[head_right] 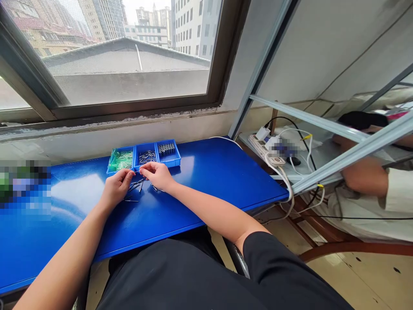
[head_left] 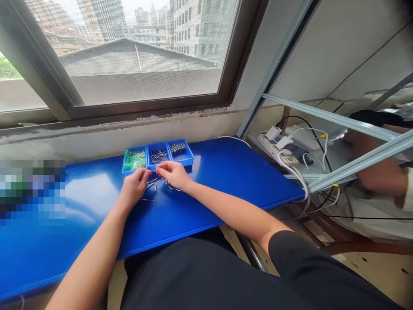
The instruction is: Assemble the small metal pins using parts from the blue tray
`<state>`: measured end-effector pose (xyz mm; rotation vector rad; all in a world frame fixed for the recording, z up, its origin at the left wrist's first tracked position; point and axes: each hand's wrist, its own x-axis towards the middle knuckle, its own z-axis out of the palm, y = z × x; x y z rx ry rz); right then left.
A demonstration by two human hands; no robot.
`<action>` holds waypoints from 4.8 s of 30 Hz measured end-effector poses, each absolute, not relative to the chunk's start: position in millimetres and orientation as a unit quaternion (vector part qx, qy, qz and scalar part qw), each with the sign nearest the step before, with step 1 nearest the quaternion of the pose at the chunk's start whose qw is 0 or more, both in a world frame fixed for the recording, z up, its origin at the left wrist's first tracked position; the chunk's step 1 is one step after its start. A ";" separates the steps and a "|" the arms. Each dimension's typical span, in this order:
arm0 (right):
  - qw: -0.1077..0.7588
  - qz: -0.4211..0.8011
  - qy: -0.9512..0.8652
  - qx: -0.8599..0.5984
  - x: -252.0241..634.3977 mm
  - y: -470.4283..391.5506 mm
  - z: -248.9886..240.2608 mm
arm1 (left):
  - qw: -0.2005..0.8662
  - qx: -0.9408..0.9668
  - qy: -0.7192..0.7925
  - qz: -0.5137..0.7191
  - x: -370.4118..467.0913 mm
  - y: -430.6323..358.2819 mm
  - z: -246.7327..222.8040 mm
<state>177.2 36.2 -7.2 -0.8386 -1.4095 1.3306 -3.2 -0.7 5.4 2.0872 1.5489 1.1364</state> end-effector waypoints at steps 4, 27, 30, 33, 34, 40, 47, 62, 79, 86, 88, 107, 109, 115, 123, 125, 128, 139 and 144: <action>0.494 0.553 -0.577 -0.343 177.2 36.5 -7.3 | 0.169 0.722 0.538 0.401 -3.2 -0.9 4.7; 0.490 0.554 -0.577 -0.346 177.6 35.2 -5.4 | 0.161 0.726 0.533 0.404 0.2 -3.3 7.3; 0.493 0.554 -0.576 -0.344 177.3 35.0 -5.3 | 0.142 0.727 0.547 0.391 -2.1 -1.3 7.0; 0.494 0.558 -0.573 -0.342 177.4 34.6 -4.8 | 0.142 0.725 0.554 0.383 -3.0 -0.4 7.6; 0.493 0.558 -0.573 -0.342 177.4 34.6 -4.7 | 0.143 0.724 0.555 0.383 -2.9 -0.5 7.7; 0.497 0.560 -0.566 -0.344 177.4 35.6 -5.6 | 0.171 0.717 0.541 0.405 -0.3 -3.1 7.4; 0.503 0.569 -0.556 -0.339 176.8 36.6 -6.6 | 0.202 0.709 0.535 0.412 -0.3 -1.9 5.5; 0.508 0.583 -0.537 -0.336 177.0 37.5 -5.6 | 0.206 0.705 0.539 0.413 1.2 -3.7 8.1; 0.500 0.586 -0.542 -0.336 177.0 34.7 -3.7 | 0.174 0.709 0.564 0.385 -4.2 0.4 3.7; 0.524 0.628 -0.454 -0.352 176.5 41.0 -5.4 | 0.164 0.702 0.573 0.390 -4.3 0.6 3.3; 0.540 0.640 -0.418 -0.353 176.2 43.8 -6.1 | 0.151 0.706 0.572 0.389 -3.5 0.3 3.5; 0.341 0.206 -0.890 -0.222 183.7 33.9 -15.1 | 0.152 0.722 0.554 0.386 -0.7 -0.2 1.2; 0.325 0.199 -0.897 -0.224 184.9 35.3 -15.2 | 0.153 0.721 0.555 0.385 -0.5 -1.1 1.9; 0.292 0.175 -0.912 -0.229 185.8 35.9 -15.1 | 0.157 0.724 0.550 0.385 -1.1 -1.4 2.7; 0.278 0.172 -0.913 -0.246 186.0 37.1 -15.2 | 0.157 0.721 0.559 0.378 -0.9 -0.6 2.2; 0.284 0.175 -0.909 -0.250 186.2 37.4 -15.1 | 0.154 0.723 0.557 0.377 -1.4 -0.2 1.3; 0.291 0.173 -0.906 -0.253 186.1 37.9 -15.7 | 0.153 0.725 0.557 0.375 -2.3 0.4 0.2; 0.357 0.204 -0.872 -0.266 185.6 33.4 -11.3 | 0.148 0.729 0.555 0.373 -1.7 -1.6 3.0; 0.419 0.234 -0.829 -0.287 185.4 28.6 -3.1 | 0.156 0.733 0.549 0.370 -1.7 -1.7 3.5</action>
